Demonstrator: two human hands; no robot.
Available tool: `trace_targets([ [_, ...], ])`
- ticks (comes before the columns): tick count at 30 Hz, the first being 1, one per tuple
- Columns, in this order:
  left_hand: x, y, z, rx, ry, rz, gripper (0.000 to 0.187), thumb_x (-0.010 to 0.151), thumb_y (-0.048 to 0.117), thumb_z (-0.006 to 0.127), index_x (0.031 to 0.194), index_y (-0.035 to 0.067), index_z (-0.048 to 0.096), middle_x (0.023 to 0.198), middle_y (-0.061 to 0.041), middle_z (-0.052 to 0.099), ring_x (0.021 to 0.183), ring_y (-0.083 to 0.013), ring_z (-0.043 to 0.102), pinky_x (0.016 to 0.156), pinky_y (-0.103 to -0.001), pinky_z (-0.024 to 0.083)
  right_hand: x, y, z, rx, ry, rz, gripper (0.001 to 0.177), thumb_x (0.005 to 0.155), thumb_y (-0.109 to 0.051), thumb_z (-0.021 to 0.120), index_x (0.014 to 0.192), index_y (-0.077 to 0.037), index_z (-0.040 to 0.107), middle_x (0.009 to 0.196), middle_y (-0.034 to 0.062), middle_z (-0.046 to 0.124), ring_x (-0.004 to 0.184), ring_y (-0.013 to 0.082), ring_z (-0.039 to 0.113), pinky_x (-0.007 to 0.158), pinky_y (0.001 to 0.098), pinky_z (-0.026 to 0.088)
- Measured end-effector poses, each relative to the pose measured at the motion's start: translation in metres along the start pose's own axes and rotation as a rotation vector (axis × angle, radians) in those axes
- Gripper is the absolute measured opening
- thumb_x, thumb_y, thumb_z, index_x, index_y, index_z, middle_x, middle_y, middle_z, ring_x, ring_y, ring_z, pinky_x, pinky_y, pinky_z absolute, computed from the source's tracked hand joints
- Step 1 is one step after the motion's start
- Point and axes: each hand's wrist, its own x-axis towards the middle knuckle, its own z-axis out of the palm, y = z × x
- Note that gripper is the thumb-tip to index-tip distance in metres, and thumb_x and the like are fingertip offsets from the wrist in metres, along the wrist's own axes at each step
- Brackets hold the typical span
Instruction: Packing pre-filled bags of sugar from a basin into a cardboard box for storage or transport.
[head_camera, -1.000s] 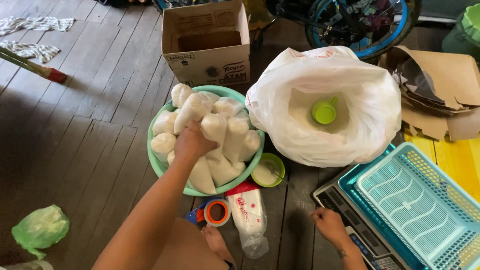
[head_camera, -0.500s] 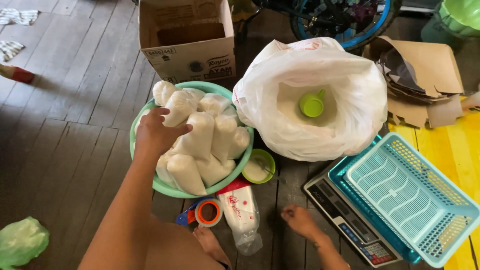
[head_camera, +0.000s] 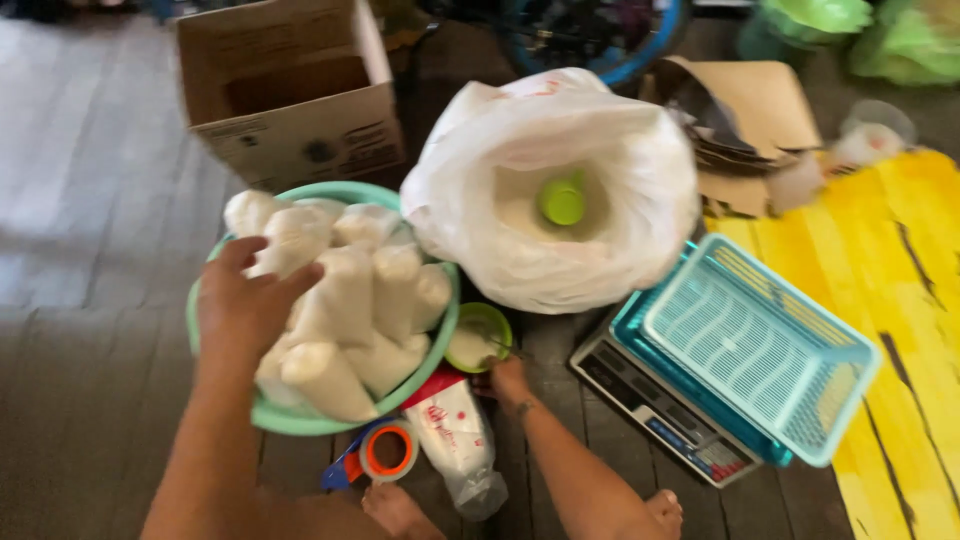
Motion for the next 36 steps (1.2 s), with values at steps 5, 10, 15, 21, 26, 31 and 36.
trace_targets([
  [5, -0.004, 0.018, -0.008, 0.082, -0.028, -0.043, 0.073, 0.079, 0.038, 0.085, 0.141, 0.01, 0.059, 0.138, -0.014, 0.057, 0.109, -0.0272, 0.066, 0.081, -0.052, 0.053, -0.07, -0.059, 0.006, -0.118, 0.181, 0.102, 0.04, 0.088, -0.001, 0.04, 0.122, -0.001, 0.062, 0.082, 0.0214, 0.067, 0.055, 0.0288, 0.064, 0.046, 0.0396, 0.06],
  [10, -0.018, 0.035, -0.012, 0.102, -0.04, -0.13, 0.066, 0.085, 0.039, 0.081, 0.143, 0.016, 0.057, 0.142, -0.01, 0.048, 0.115, -0.0228, 0.063, 0.088, -0.055, 0.05, -0.129, -0.097, -0.045, -0.263, -0.03, 0.176, 0.042, 0.088, 0.001, 0.04, 0.129, 0.009, 0.046, 0.068, 0.023, 0.06, 0.044, 0.0285, 0.057, 0.038, 0.0385, 0.051],
  [15, -0.026, 0.045, -0.003, 0.154, -0.069, -0.023, 0.07, 0.085, 0.04, 0.08, 0.143, 0.008, 0.057, 0.141, -0.015, 0.055, 0.114, -0.0311, 0.064, 0.089, -0.058, 0.05, -0.214, -0.17, -0.073, -0.348, -0.106, 0.199, 0.042, 0.096, -0.001, 0.046, 0.135, 0.011, 0.054, 0.067, 0.0216, 0.064, 0.05, 0.0254, 0.064, 0.045, 0.0334, 0.057],
  [21, -0.036, 0.054, 0.007, 0.128, -0.131, 0.019, 0.068, 0.083, 0.037, 0.081, 0.139, 0.005, 0.06, 0.144, -0.014, 0.055, 0.116, -0.0305, 0.064, 0.091, -0.054, 0.05, -0.262, -0.235, -0.122, -0.238, -0.003, 0.174, 0.028, 0.095, -0.003, 0.056, 0.12, 0.008, 0.063, 0.07, 0.0223, 0.066, 0.053, 0.0266, 0.061, 0.046, 0.0333, 0.05],
  [26, -0.034, 0.052, 0.007, 0.136, -0.133, 0.005, 0.067, 0.083, 0.037, 0.081, 0.139, 0.007, 0.059, 0.143, -0.014, 0.053, 0.116, -0.0307, 0.064, 0.093, -0.054, 0.049, -0.286, -0.302, -0.178, -0.106, 0.129, 0.013, 0.024, 0.103, -0.004, 0.049, 0.124, 0.008, 0.052, 0.095, 0.0252, 0.061, 0.066, 0.0296, 0.056, 0.058, 0.0373, 0.049],
  [31, -0.039, 0.055, 0.007, 0.117, -0.135, -0.04, 0.066, 0.084, 0.037, 0.079, 0.141, 0.013, 0.057, 0.145, -0.012, 0.046, 0.119, -0.0287, 0.063, 0.098, -0.052, 0.046, -0.26, -0.318, -0.241, -0.067, 0.33, -0.082, 0.035, 0.105, -0.005, 0.045, 0.137, 0.009, 0.046, 0.103, 0.0262, 0.06, 0.082, 0.0282, 0.053, 0.068, 0.0351, 0.048],
  [36, -0.037, 0.045, 0.013, 0.13, -0.114, -0.011, 0.067, 0.084, 0.038, 0.08, 0.14, 0.008, 0.059, 0.145, -0.015, 0.048, 0.115, -0.0311, 0.065, 0.094, -0.053, 0.049, -0.191, -0.277, -0.313, 0.105, 0.418, -0.089, 0.04, 0.104, -0.007, 0.042, 0.142, 0.006, 0.04, 0.102, 0.0313, 0.064, 0.075, 0.0266, 0.055, 0.071, 0.0374, 0.051],
])
